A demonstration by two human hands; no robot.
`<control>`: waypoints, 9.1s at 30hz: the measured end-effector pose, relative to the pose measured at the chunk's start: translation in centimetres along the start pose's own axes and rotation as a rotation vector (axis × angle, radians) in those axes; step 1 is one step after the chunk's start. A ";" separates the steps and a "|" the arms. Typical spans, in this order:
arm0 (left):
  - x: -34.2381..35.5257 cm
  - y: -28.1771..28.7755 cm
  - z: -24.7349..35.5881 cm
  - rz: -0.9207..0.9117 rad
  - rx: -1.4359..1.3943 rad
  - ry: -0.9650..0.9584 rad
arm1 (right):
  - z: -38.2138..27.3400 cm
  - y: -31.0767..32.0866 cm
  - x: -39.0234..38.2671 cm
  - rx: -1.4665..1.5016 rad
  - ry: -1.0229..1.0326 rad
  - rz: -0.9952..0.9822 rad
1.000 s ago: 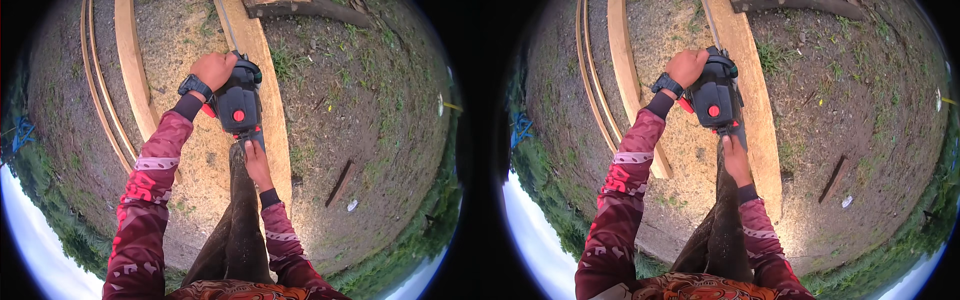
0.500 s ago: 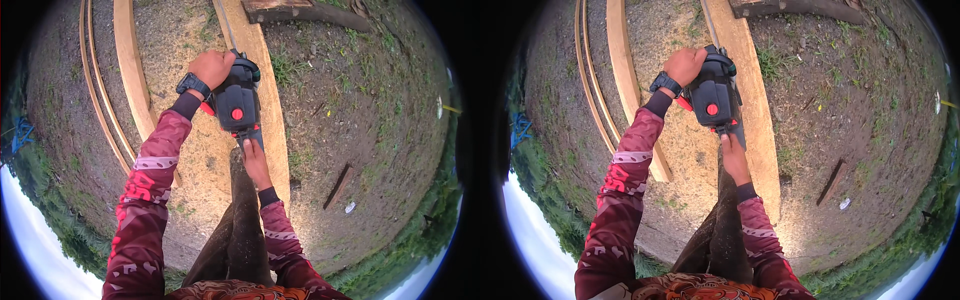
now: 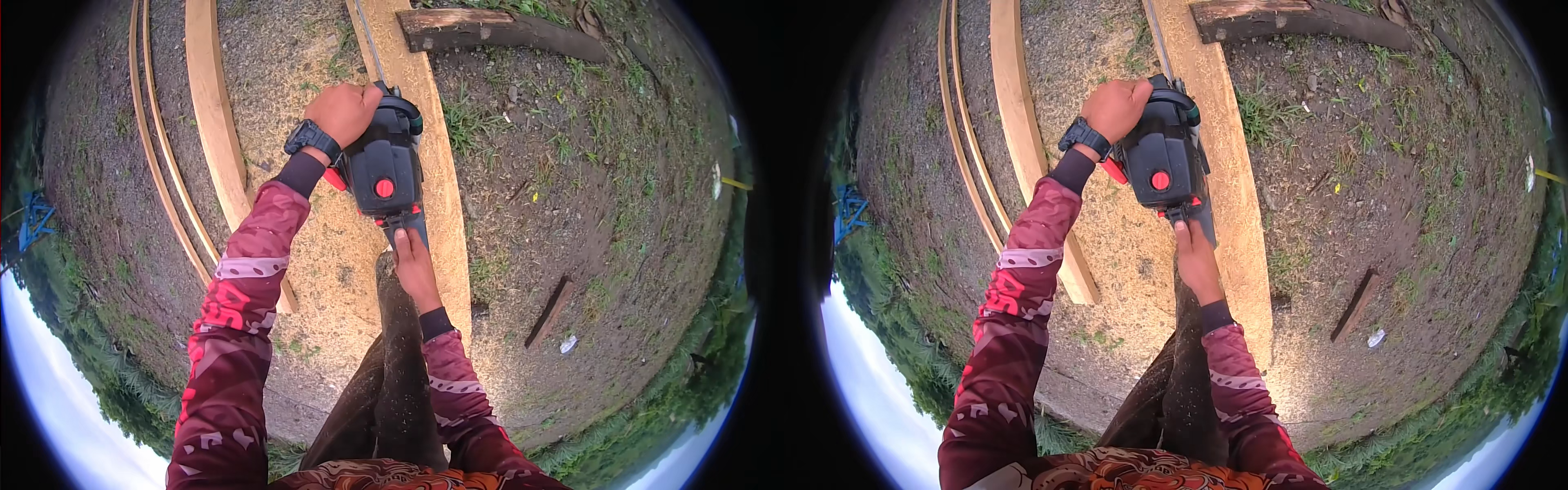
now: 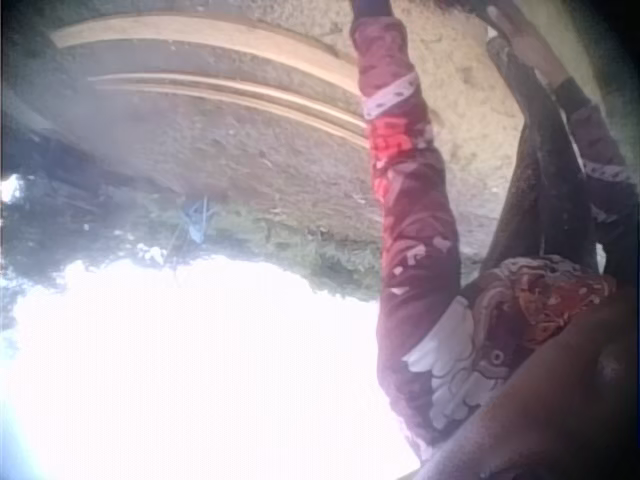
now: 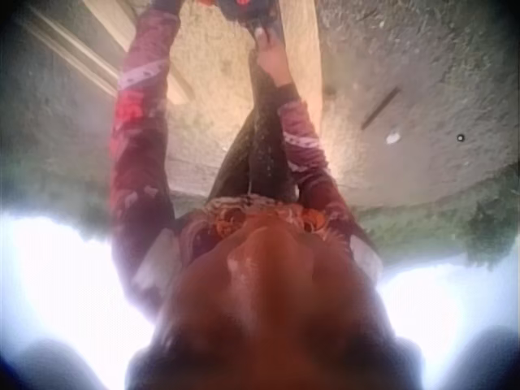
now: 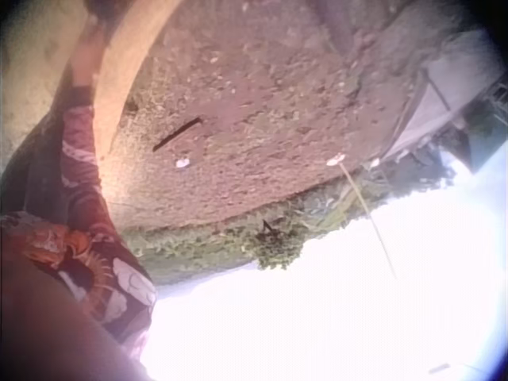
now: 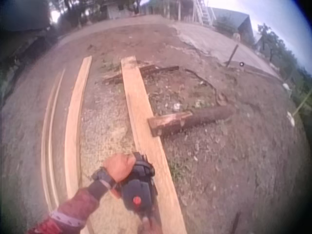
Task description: The person cuts a wooden plank using a chainsaw on the ground.
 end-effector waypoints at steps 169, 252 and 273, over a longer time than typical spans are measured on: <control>36.4 20.1 -19.8 0.067 -0.047 -0.017 | -41.8 -7.6 17.3 -0.043 -0.026 -0.014; 42.7 26.4 -23.2 0.044 -0.058 -0.004 | -52.0 -8.8 17.2 -0.033 0.141 0.107; 45.8 26.7 -25.2 0.070 -0.100 -0.005 | -55.3 -9.7 19.6 -0.059 0.069 0.075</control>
Point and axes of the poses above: each hand's wrist, its own x-axis towards the middle knuckle, its own y-axis out of the back of the hand, z = x × y, the point moved 7 cm from there along x, towards the middle knuckle, and after that the axes turned 14 degrees about -y, right-handed, at the moved point
